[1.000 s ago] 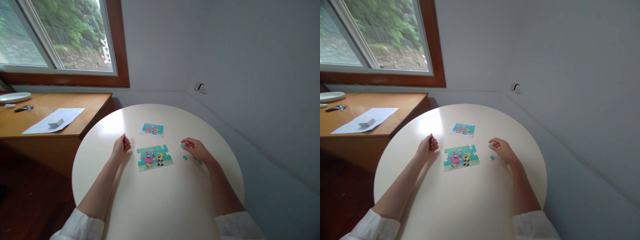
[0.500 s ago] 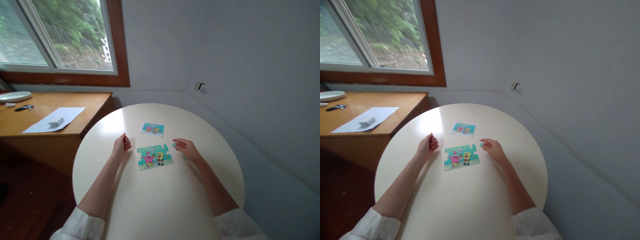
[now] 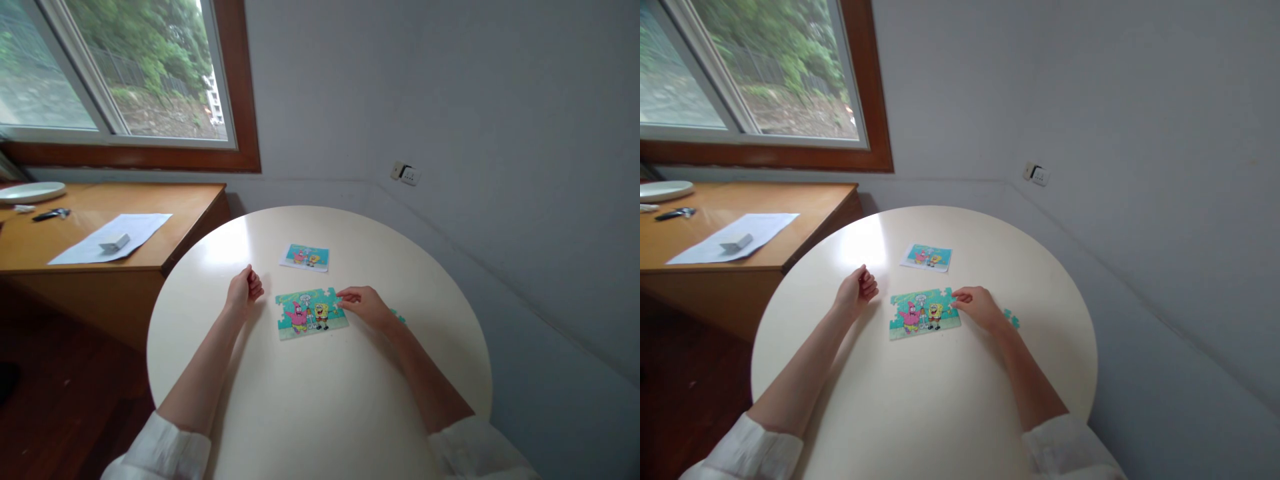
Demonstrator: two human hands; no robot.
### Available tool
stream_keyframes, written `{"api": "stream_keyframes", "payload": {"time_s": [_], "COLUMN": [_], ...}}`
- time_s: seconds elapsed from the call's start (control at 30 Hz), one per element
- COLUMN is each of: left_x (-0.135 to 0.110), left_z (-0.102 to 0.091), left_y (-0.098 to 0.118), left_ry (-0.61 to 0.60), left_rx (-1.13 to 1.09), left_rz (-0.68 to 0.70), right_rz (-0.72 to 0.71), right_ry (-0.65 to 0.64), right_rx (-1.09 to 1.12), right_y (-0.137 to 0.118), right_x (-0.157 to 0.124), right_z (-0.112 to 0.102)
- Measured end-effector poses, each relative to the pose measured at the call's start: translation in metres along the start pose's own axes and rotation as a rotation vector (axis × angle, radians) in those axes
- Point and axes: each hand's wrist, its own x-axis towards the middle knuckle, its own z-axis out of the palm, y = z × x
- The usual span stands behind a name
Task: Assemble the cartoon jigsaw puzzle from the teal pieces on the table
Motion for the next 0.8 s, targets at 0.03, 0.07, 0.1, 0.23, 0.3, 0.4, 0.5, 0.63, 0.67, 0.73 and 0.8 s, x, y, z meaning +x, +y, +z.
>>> {"api": "stream_keyframes", "payload": {"time_s": [0.03,0.07,0.1,0.23,0.3,0.4,0.5,0.63,0.67,0.73,0.8], "left_x": [0.0002,0.0004,0.0006,0.0008,0.0005,0.0003,0.0009,0.0016,0.0015,0.0007,-0.0002], "left_z": [-0.0003,-0.0006,-0.0009,-0.0014,-0.0009,-0.0003,-0.0007,-0.0016,-0.0015,-0.0011,-0.0002], "left_y": [-0.0002,-0.0005,-0.0007,-0.0007,-0.0002,0.0004,0.0001,-0.0006,-0.0006,-0.0002,0.0005], "left_ry": [0.0,-0.001,-0.002,-0.007,-0.005,-0.004,-0.004,-0.007,-0.008,-0.007,-0.004], "left_rx": [0.001,0.003,0.005,0.012,0.006,0.001,0.004,0.008,0.008,0.006,0.002], "left_rz": [0.002,0.006,0.01,0.013,0.007,0.002,0.004,0.011,0.01,0.005,-0.002], "right_rz": [-0.002,-0.005,-0.01,-0.02,-0.02,-0.029,-0.042,-0.071,-0.081,-0.097,-0.11], "right_ry": [-0.008,-0.016,-0.021,-0.024,-0.027,-0.036,-0.031,-0.033,-0.036,-0.039,-0.044], "right_rx": [-0.01,-0.025,-0.043,-0.094,-0.105,-0.128,-0.136,-0.127,-0.132,-0.148,-0.16], "right_y": [-0.0008,-0.0018,-0.003,-0.0067,-0.007,-0.0064,-0.0066,-0.0087,-0.009,-0.009,-0.008], "right_x": [-0.0001,-0.0002,-0.0005,-0.0017,-0.0018,-0.0017,-0.0018,-0.0028,-0.003,-0.0031,-0.0029], "right_z": [0.0003,0.0006,0.0007,0.0004,0.0004,0.0006,0.0006,0.0002,0.0001,0.0001,0.0002]}}
